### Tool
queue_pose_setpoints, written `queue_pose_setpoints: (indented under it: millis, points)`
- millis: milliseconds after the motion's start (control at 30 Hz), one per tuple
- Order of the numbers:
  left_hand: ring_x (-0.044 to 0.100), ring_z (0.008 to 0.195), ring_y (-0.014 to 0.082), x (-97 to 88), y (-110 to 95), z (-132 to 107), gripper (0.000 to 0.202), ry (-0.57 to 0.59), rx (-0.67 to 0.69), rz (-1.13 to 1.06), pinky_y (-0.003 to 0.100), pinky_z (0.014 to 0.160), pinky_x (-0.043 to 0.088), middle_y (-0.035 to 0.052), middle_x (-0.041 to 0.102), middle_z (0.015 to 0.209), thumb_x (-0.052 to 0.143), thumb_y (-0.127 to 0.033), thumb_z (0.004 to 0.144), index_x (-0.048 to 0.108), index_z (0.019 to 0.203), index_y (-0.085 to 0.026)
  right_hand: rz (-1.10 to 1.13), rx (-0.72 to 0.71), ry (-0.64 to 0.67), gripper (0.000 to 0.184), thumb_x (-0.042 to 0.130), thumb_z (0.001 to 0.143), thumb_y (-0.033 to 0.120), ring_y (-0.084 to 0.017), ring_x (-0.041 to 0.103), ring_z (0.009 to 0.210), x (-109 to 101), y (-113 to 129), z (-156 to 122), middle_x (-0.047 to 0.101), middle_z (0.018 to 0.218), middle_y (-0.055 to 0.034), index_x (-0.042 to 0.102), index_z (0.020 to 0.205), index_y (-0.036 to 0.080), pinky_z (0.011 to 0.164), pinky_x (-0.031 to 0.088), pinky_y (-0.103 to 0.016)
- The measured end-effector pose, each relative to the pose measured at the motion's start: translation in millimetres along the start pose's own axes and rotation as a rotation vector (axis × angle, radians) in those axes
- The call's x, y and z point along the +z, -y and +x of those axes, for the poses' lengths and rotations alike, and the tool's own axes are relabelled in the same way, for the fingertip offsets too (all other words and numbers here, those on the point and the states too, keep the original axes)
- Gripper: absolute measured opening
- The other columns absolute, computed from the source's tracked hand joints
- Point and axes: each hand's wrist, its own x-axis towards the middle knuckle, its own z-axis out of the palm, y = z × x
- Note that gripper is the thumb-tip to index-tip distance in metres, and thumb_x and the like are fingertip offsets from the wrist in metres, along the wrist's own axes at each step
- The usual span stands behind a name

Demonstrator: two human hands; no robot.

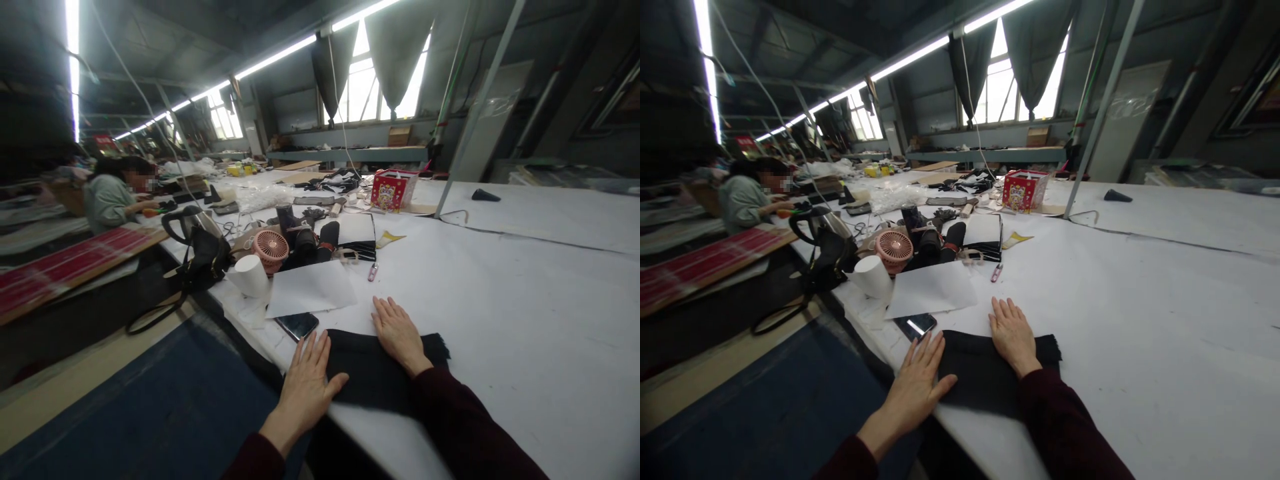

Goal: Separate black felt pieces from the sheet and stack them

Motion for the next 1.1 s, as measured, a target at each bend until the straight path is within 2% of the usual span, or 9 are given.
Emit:
queue_pose_setpoints:
  millis: [100,167,300,367,467,633,833,967,1100]
  points:
    - [0.014,0.146,0.0263,-19.9,-20.4,15.0,0.069,-0.119,0.001,0.01,0.05,0.119,0.016,0.0049,0.021,0.157,0.029,-0.06,0.095,0.025,0.15,-0.019,0.001,-0.006,-0.006,0.05,0.03,0.099,0.03,-0.028,0.033,0.139,-1.1,0.0,-0.5,0.049,0.143,-0.0126,0.038,0.145,0.012,0.109,0.031,-0.044]
    - [0.011,0.146,0.0243,-24.4,-40.7,34.3,0.069,-0.144,0.088,-0.025,0.048,0.12,0.013,0.0028,0.019,0.158,0.027,-0.062,0.095,0.024,0.15,-0.021,0.002,-0.024,-0.006,0.05,0.03,0.099,0.028,-0.028,0.032,0.139,-2.2,-0.3,-1.2,0.048,0.144,-0.012,0.038,0.145,0.013,0.109,0.032,-0.044]
    - [0.015,0.146,0.0235,-2.0,-64.7,63.3,0.079,-0.011,0.229,-0.129,0.045,0.12,0.014,0.0046,0.022,0.157,0.026,-0.07,0.09,0.023,0.151,-0.019,0.0,-0.048,0.004,0.049,0.031,0.097,0.023,-0.027,0.033,0.139,-2.3,-1.4,-2.0,0.047,0.145,-0.0107,0.041,0.144,0.013,0.108,0.032,-0.044]
    - [0.016,0.146,0.0245,13.8,-60.4,64.2,0.084,0.057,0.208,-0.148,0.045,0.12,0.016,0.0065,0.023,0.157,0.027,-0.073,0.088,0.022,0.151,-0.017,-0.001,-0.038,0.004,0.049,0.031,0.098,0.025,-0.028,0.032,0.139,-0.7,-1.7,-1.6,0.048,0.144,-0.0115,0.04,0.144,0.011,0.109,0.031,-0.044]
    - [0.013,0.146,0.0243,24.3,-42.2,53.3,0.085,0.069,0.168,-0.14,0.045,0.12,0.016,0.006,0.018,0.158,0.029,-0.074,0.087,0.021,0.151,-0.018,0.001,-0.016,0.003,0.05,0.03,0.099,0.029,-0.028,0.03,0.14,1.3,-1.5,-0.4,0.046,0.145,-0.011,0.036,0.146,0.012,0.11,0.03,-0.043]
    - [0.013,0.146,0.0228,16.9,-15.3,32.4,0.081,0.065,0.116,-0.119,0.043,0.12,0.019,0.0028,0.017,0.159,0.029,-0.072,0.089,0.02,0.151,-0.021,-0.002,0.004,0.006,0.05,0.03,0.1,0.03,-0.027,0.032,0.139,-0.4,0.0,-0.2,0.048,0.144,-0.0116,0.036,0.146,0.014,0.109,0.031,-0.043]
    - [0.019,0.145,0.0263,6.5,3.1,8.5,0.081,0.074,0.06,-0.038,0.046,0.118,0.023,0.005,0.022,0.157,0.032,-0.07,0.089,0.024,0.151,-0.019,-0.003,0.009,-0.002,0.049,0.031,0.1,0.029,-0.027,0.033,0.138,-2.1,0.8,-1.4,0.049,0.143,-0.0118,0.037,0.146,0.014,0.109,0.031,-0.042]
    - [0.019,0.145,0.0273,-12.9,-11.2,10.4,0.077,-0.042,0.052,0.016,0.049,0.119,0.019,0.0053,0.028,0.155,0.032,-0.068,0.091,0.027,0.15,-0.019,0.007,0.005,-0.006,0.049,0.032,0.099,0.029,-0.027,0.033,0.138,-2.7,1.1,-0.6,0.049,0.143,-0.0114,0.037,0.146,0.014,0.11,0.03,-0.042]
    - [0.013,0.146,0.0239,-15.8,-42.3,40.3,0.076,-0.091,0.199,-0.036,0.046,0.121,0.013,0.0007,0.021,0.158,0.031,-0.068,0.091,0.021,0.151,-0.023,0.02,-0.002,-0.005,0.05,0.033,0.099,0.028,-0.028,0.032,0.139,-3.3,0.6,-0.2,0.048,0.144,-0.0116,0.037,0.146,0.013,0.11,0.029,-0.042]
